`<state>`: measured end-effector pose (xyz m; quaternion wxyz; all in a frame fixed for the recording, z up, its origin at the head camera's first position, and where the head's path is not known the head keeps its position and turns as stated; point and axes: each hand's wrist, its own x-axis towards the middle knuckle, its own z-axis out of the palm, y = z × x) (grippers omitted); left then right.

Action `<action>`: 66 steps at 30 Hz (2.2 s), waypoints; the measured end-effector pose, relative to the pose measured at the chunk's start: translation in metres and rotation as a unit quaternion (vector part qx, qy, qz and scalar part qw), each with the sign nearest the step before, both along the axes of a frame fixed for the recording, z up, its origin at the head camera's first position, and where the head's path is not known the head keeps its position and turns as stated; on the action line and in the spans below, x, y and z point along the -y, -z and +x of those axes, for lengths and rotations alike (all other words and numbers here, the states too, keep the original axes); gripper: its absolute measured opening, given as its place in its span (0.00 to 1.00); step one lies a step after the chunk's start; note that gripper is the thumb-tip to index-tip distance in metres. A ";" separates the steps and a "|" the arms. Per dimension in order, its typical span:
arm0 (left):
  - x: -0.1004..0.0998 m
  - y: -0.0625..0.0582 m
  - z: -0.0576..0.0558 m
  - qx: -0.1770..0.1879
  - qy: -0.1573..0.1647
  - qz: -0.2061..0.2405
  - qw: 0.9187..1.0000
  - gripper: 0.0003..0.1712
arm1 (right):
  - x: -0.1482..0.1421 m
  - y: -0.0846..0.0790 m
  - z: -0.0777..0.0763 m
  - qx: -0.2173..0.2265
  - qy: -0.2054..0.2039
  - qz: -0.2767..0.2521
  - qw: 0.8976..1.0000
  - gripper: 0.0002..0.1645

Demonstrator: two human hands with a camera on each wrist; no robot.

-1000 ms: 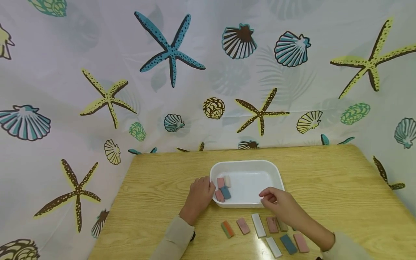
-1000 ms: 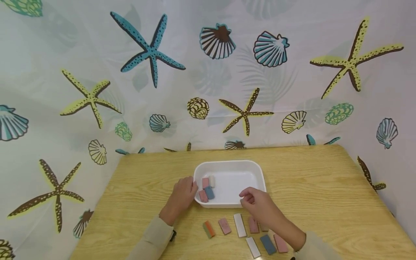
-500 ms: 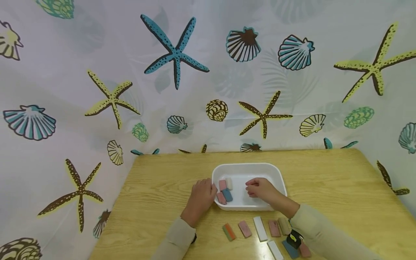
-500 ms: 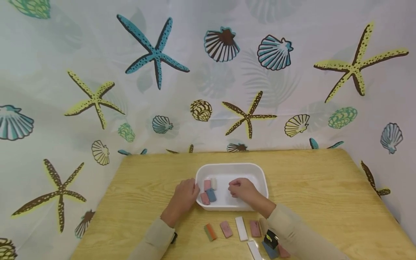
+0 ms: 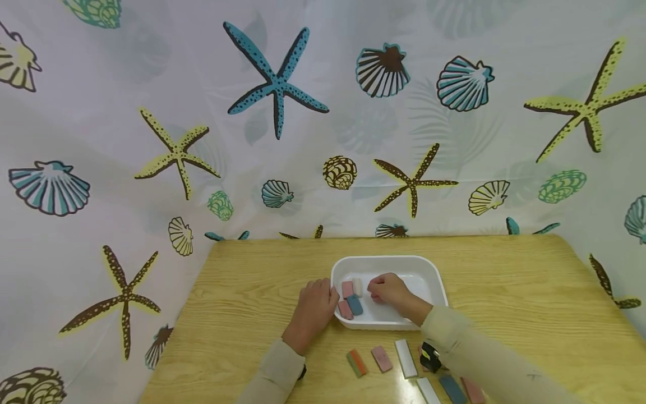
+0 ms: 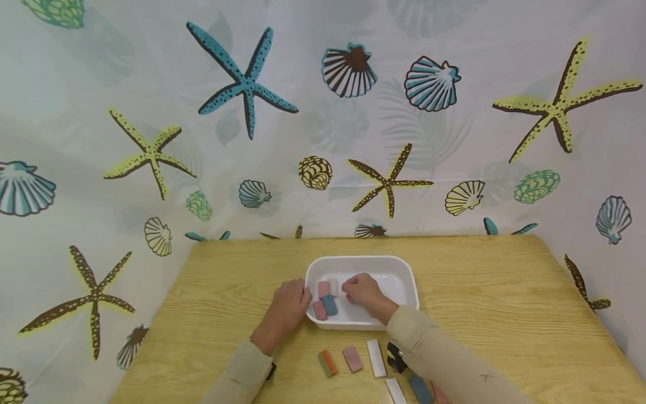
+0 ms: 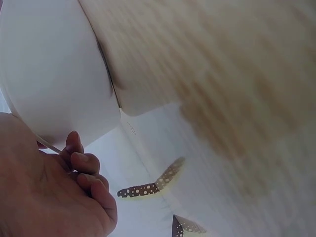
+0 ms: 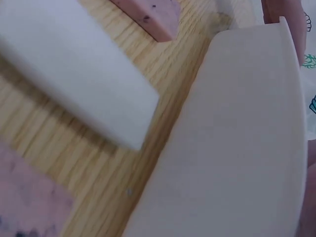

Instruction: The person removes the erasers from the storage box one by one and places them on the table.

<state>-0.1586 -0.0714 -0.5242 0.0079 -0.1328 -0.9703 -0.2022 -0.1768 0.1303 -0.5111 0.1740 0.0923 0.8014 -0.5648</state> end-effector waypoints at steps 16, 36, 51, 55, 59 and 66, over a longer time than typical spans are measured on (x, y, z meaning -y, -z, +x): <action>0.000 0.000 0.001 -0.003 -0.002 -0.011 1.000 0.14 | 0.033 0.003 -0.007 -0.065 -0.005 0.106 0.992 0.19; 0.000 -0.002 0.002 -0.010 0.004 -0.004 1.000 0.13 | 0.032 0.006 -0.008 -0.092 -0.023 0.146 0.985 0.19; 0.000 -0.001 0.002 -0.011 -0.003 -0.001 1.000 0.14 | -0.005 0.000 -0.004 -0.027 0.028 -0.041 0.998 0.19; 0.001 0.000 0.002 -0.006 -0.005 -0.005 1.000 0.14 | -0.013 -0.009 0.002 -0.002 0.027 -0.080 0.996 0.21; 0.002 0.001 0.003 0.005 -0.009 -0.007 1.000 0.14 | -0.021 -0.017 0.008 0.004 0.021 -0.107 0.994 0.22; 0.001 -0.002 0.004 0.007 -0.005 0.000 1.000 0.14 | -0.036 -0.030 0.026 0.007 0.007 -0.193 0.981 0.24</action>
